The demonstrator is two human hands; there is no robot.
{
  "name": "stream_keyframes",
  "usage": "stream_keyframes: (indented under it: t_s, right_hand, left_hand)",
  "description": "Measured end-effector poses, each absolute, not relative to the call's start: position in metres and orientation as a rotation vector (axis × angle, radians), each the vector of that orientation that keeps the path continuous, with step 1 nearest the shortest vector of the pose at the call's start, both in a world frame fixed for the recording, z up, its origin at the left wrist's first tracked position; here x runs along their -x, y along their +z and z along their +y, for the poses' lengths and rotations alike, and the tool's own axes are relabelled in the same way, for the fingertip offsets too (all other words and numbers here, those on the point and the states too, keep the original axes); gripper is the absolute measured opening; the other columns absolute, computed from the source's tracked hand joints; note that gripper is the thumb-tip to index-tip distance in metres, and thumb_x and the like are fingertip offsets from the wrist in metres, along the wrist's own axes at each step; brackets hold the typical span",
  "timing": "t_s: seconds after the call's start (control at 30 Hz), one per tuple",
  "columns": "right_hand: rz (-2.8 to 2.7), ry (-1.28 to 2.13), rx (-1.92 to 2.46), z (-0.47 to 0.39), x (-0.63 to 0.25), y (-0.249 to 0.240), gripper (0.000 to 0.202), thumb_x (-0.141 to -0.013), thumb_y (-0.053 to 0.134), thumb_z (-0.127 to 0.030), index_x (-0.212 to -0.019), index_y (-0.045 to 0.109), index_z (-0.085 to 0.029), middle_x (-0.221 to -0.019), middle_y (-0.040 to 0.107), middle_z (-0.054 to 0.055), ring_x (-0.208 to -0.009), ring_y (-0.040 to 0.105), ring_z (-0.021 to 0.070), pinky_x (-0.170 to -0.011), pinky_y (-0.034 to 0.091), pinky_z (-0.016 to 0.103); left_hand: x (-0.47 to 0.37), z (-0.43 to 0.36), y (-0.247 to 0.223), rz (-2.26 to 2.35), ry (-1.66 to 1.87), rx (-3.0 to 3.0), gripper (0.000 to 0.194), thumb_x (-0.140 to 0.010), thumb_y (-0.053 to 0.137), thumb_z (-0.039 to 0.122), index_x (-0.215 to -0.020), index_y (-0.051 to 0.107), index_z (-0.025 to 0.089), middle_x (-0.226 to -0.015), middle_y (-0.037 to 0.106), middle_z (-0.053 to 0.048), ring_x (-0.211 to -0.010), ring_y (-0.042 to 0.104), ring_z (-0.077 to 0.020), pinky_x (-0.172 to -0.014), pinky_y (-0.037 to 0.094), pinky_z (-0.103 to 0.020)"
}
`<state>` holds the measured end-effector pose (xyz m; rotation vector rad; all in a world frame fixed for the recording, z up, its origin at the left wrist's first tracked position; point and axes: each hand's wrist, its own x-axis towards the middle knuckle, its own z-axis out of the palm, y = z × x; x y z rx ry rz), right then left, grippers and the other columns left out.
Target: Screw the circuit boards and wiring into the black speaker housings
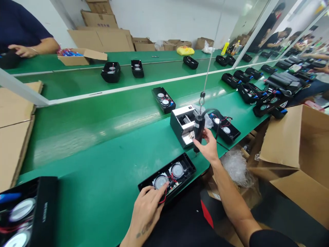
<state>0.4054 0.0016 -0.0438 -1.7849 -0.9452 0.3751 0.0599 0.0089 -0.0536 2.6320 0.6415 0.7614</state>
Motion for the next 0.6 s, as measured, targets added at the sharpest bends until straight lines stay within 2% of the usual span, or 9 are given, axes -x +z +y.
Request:
stream_keyframes:
  t_s: [0.07, 0.13, 0.27, 0.37, 0.5, 0.6]
  right_hand:
    - [-0.926, 0.506, 1.660, -0.002, -0.400, -0.048, 0.072, -0.083, 0.077, -0.055, -0.129, 0.056, -0.003, -0.103, 0.062, 0.009, -0.087, 0.060, 0.0000, -0.084, 0.055, 0.010]
    - [-0.907, 0.656, 1.548, -0.005, -0.394, -0.051, 0.069, -0.087, 0.070, -0.059, -0.123, 0.051, -0.003, -0.086, 0.058, 0.004, -0.070, 0.055, -0.0010, -0.070, 0.051, 0.011]
    - [-0.824, 0.683, 1.494, 0.002, -0.390, -0.041, 0.075, -0.090, 0.069, -0.062, -0.132, 0.039, -0.007, -0.074, 0.049, -0.003, -0.056, 0.049, -0.0009, -0.058, 0.044, 0.012]
    - [-0.739, 0.489, 1.412, 0.015, -0.399, -0.015, 0.078, -0.092, 0.070, -0.059, -0.140, 0.032, -0.011, -0.070, 0.043, -0.007, -0.053, 0.045, -0.0023, -0.056, 0.042, 0.011]
    - [-0.813, 0.245, 1.359, 0.038, -0.410, 0.019, 0.069, -0.096, 0.066, -0.057, -0.131, 0.030, -0.011, -0.068, 0.043, -0.008, -0.055, 0.046, -0.0027, -0.066, 0.049, 0.011]
    - [-0.876, 0.253, 1.408, 0.055, -0.412, 0.024, 0.066, -0.096, 0.063, -0.059, -0.125, 0.032, -0.009, -0.068, 0.046, -0.006, -0.056, 0.047, -0.0029, -0.067, 0.048, 0.010]
  left_hand:
    - [-0.058, 0.009, -0.057, 0.641, 0.777, -2.647, 0.048, -0.098, 0.048, 0.005, -0.144, 0.057, 0.017, -0.089, 0.071, 0.003, -0.079, 0.065, -0.0129, -0.095, 0.048, -0.030]
    - [-0.057, 0.008, -0.059, 0.644, 0.809, -2.645, 0.044, -0.101, 0.048, 0.006, -0.143, 0.058, 0.016, -0.088, 0.070, 0.003, -0.077, 0.064, -0.0112, -0.096, 0.047, -0.030]
    - [-0.057, 0.006, -0.057, 0.647, 0.872, -2.662, 0.037, -0.105, 0.049, 0.007, -0.139, 0.061, 0.017, -0.087, 0.069, 0.003, -0.075, 0.063, -0.0104, -0.096, 0.048, -0.030]
    - [-0.060, 0.007, -0.054, 0.649, 0.890, -2.669, 0.035, -0.106, 0.051, 0.009, -0.137, 0.063, 0.018, -0.087, 0.067, 0.003, -0.076, 0.063, -0.0110, -0.095, 0.049, -0.031]
    - [-0.064, 0.020, -0.058, 0.714, 0.924, -2.673, 0.029, -0.109, 0.054, 0.019, -0.136, 0.063, 0.021, -0.086, 0.069, 0.004, -0.073, 0.062, -0.0103, -0.090, 0.051, -0.028]
    - [-0.064, 0.033, -0.066, 0.834, 0.872, -2.632, 0.036, -0.104, 0.061, 0.028, -0.140, 0.061, 0.024, -0.081, 0.069, 0.004, -0.070, 0.063, -0.0127, -0.077, 0.053, -0.025]
